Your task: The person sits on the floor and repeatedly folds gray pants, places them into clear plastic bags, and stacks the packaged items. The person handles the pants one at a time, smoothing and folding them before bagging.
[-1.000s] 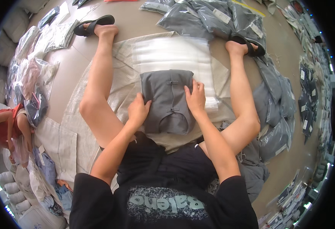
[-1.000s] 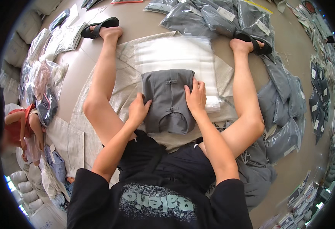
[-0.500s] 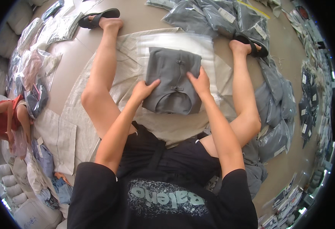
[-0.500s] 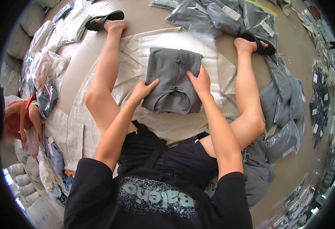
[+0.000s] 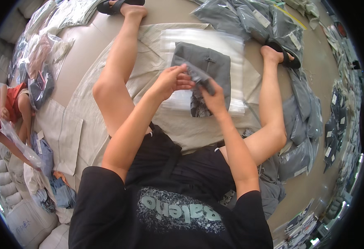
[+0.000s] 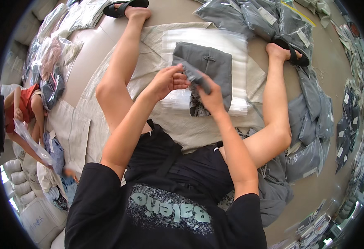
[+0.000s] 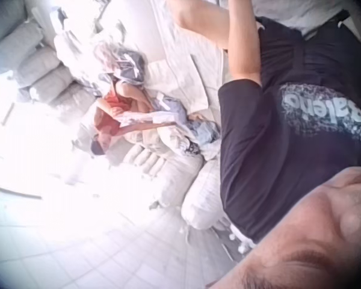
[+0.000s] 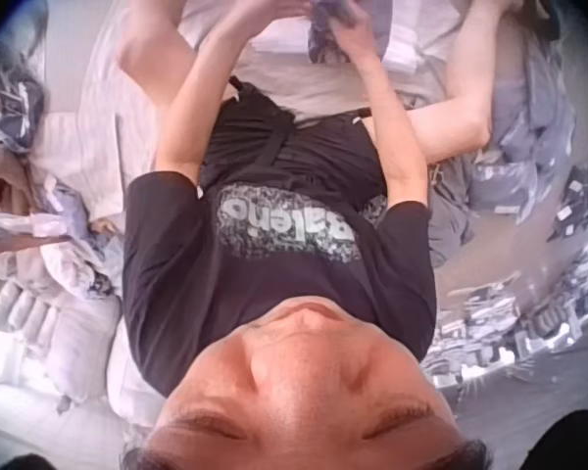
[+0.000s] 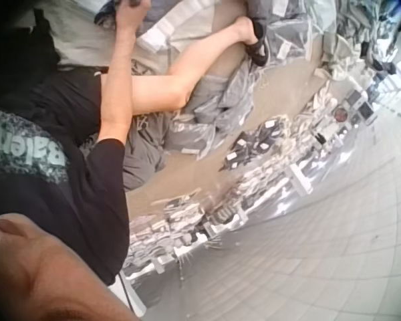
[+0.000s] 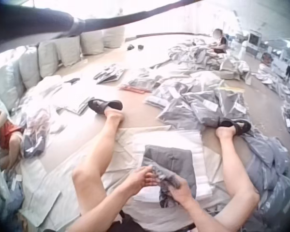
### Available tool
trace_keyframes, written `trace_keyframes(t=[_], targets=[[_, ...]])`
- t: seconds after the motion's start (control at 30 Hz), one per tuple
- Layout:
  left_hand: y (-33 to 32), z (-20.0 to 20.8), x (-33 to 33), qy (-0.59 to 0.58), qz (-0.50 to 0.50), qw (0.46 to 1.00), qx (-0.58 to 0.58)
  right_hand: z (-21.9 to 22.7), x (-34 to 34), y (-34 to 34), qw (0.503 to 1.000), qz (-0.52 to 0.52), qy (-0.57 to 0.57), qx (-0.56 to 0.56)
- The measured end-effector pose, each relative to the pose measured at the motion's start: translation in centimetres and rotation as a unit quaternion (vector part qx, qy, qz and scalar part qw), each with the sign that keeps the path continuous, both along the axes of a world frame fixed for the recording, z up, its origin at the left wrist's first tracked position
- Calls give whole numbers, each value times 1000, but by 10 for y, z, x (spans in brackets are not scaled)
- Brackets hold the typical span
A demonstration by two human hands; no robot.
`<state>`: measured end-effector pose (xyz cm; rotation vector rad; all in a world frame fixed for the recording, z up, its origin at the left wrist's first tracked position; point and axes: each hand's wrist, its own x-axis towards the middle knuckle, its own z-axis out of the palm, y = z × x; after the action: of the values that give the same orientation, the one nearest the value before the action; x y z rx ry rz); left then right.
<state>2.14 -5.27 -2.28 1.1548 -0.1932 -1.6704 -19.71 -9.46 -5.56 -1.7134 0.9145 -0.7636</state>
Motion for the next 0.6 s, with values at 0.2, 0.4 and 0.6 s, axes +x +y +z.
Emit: trace_keyframes(t=[0.2,0.4,0.6], targets=[[41,-101,10,-506,-115,854,40,-15,-8,-13,949,-104,-152,256],[13,-96,-52,-743,-85,658,90,-13,-16,-14,926,-141,-194,290],[-17,-134,-66,-693,3,717,82,-12,-10,-15,915,-155,-223,298]])
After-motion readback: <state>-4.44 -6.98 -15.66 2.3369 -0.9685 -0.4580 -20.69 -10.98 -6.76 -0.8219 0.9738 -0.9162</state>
